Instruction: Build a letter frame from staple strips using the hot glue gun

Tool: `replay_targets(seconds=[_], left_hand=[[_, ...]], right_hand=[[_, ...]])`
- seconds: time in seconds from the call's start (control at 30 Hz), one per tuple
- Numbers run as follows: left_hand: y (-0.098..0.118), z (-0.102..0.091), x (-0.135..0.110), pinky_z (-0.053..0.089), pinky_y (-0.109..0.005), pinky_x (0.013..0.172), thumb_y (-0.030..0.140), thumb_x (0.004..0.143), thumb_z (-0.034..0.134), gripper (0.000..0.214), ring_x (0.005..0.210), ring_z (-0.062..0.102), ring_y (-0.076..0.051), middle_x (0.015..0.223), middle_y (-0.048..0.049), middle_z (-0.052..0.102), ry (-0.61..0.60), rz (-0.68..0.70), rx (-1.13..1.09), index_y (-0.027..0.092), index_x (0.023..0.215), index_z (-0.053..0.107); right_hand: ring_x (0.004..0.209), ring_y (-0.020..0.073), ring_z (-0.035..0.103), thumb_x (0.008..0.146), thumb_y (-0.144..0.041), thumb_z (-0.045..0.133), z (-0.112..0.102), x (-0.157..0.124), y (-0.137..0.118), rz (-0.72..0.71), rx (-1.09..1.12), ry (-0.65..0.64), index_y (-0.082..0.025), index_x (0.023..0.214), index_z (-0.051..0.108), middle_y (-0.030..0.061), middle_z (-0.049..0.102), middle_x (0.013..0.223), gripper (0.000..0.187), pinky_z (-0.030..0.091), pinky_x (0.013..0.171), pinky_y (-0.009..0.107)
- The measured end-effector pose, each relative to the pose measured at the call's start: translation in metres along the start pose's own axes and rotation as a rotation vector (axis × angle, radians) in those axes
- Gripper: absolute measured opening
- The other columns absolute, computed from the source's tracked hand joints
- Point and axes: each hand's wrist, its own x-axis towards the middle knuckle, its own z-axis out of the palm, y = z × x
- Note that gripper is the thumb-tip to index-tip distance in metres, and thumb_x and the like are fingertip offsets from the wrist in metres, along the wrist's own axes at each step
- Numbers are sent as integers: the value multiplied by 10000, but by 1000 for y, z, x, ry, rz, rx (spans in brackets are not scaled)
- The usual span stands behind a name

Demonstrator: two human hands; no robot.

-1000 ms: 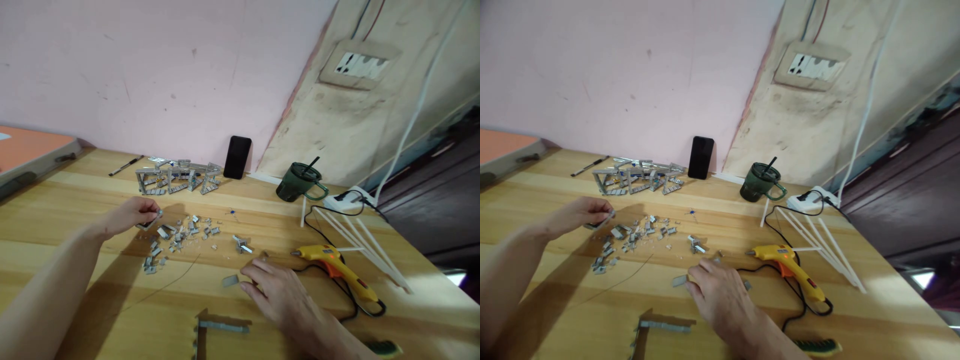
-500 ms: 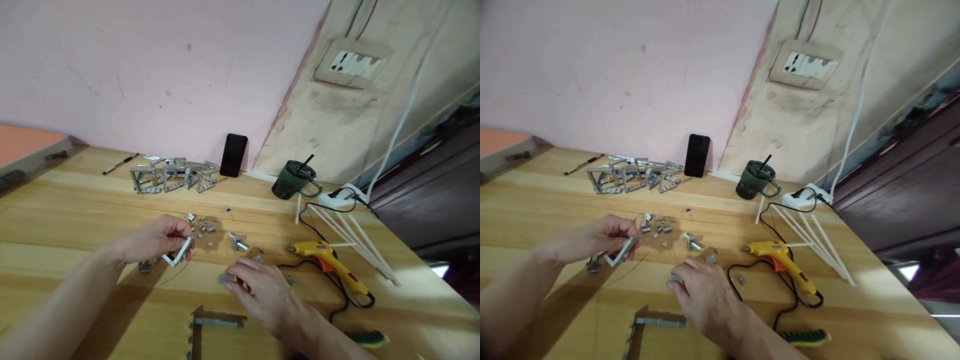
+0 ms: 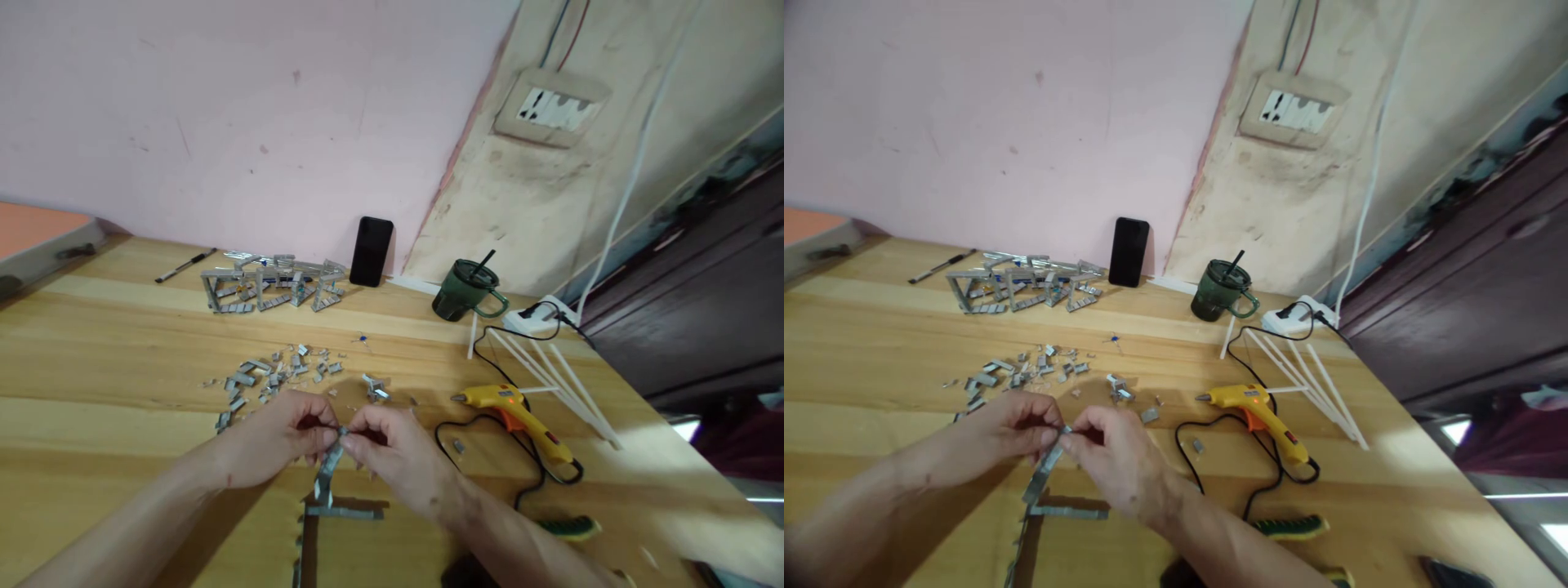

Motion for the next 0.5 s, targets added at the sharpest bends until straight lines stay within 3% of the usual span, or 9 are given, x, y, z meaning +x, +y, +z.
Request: replay_targets(seconds=[0.17,0.3,0.5], left_hand=[[-7,9,-11,400,-248,604,570,751,572,424,623,518,-129,671,4,572,-21,7,-153,147,760,548],[-11,21,-20,410,-271,634,475,669,694,391,646,538,-143,699,-9,594,3,-85,-325,139,796,537],[-6,29,-24,342,-236,563,303,733,586,141,603,460,-124,627,46,512,236,-100,-2,174,749,533]], right_hand=[[468,77,429,735,-321,538,5,0,-1,61,237,87,-173,693,522,-33,509,563,155,357,460,212],[444,72,425,716,-403,561,7,-1,-1,49,381,92,-158,737,551,-29,519,556,246,366,456,218],[719,130,554,724,-283,594,-1,-11,4,-74,288,73,-178,1065,589,27,618,840,356,452,648,263]])
